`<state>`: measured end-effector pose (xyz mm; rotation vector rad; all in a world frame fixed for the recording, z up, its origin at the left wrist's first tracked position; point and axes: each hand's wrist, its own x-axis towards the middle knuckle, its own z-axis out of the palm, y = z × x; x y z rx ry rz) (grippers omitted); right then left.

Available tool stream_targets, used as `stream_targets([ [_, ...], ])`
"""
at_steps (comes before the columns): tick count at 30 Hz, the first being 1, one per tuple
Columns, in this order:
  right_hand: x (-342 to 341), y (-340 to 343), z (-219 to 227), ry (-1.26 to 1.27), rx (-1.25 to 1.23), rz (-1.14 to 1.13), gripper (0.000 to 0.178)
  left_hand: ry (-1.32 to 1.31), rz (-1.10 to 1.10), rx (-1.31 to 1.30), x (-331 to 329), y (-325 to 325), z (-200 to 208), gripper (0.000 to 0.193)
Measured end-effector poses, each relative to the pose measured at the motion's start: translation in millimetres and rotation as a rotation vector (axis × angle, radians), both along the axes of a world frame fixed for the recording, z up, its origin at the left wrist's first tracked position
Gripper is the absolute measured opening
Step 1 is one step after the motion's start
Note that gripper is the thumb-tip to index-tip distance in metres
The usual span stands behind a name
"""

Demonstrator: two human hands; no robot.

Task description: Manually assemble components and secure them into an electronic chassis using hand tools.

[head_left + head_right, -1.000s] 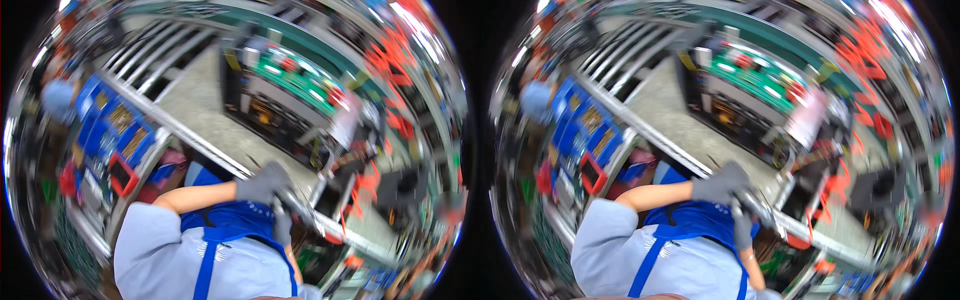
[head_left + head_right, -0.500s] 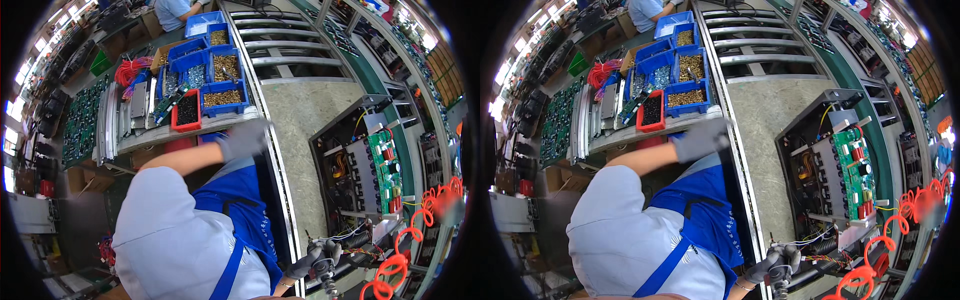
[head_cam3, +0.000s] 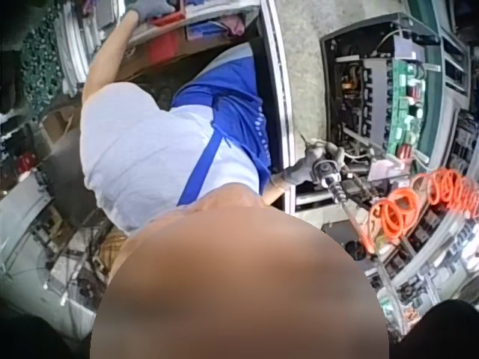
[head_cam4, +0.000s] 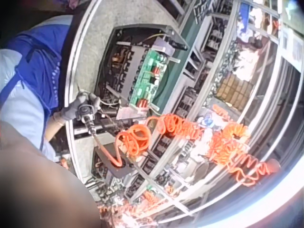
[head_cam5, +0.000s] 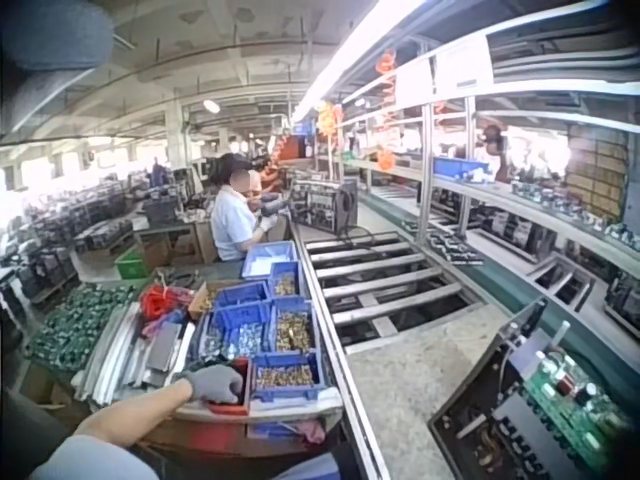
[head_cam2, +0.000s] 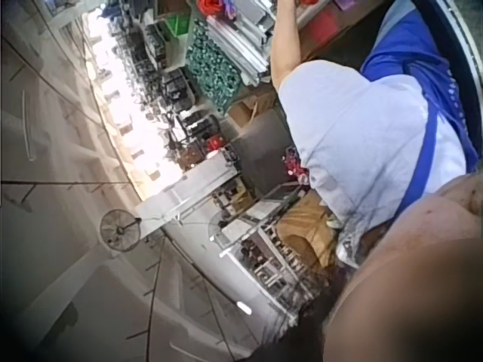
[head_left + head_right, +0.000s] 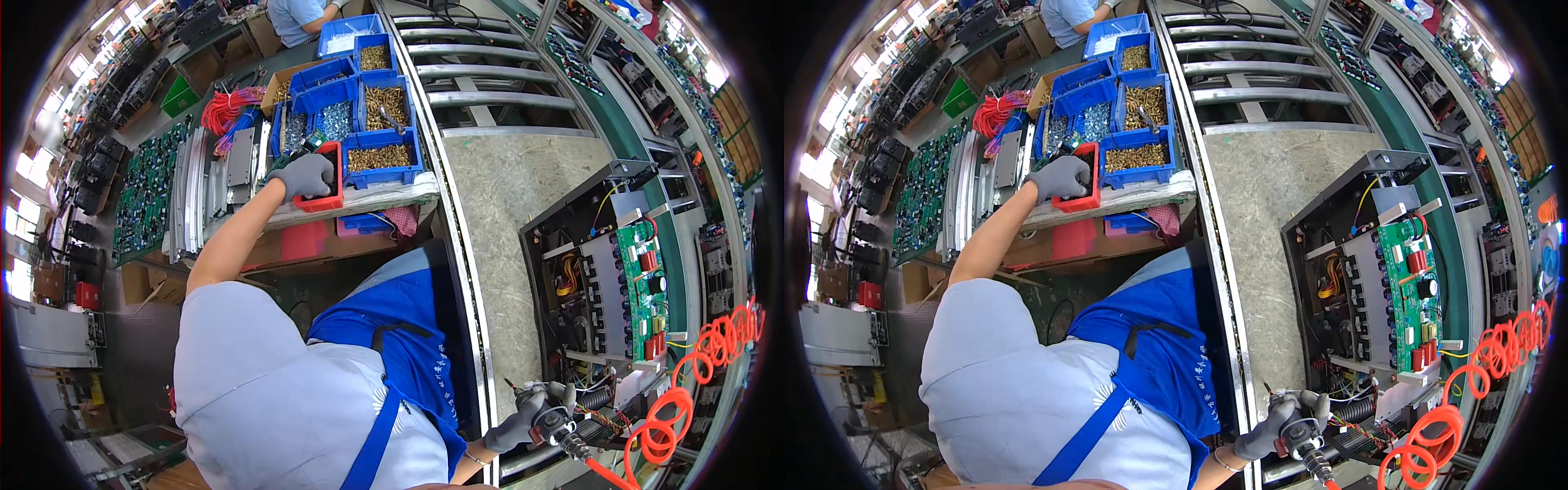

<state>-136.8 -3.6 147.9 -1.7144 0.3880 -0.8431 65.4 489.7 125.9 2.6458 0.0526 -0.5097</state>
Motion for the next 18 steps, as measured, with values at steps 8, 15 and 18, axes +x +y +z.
stream_targets([
  [8,-6,0,-3,-0.156,0.071,-0.081,0.049,-0.182,0.348,-0.273,-28,0,16,0.024],
  [15,-56,-21,43,-0.505,0.012,0.2,0.063,-0.183,0.417,-1.252,-15,9,10,0.025],
  [18,-62,-33,75,-0.783,0.07,0.334,0.057,0.029,0.335,-1.82,-8,-25,2,0.028],
])
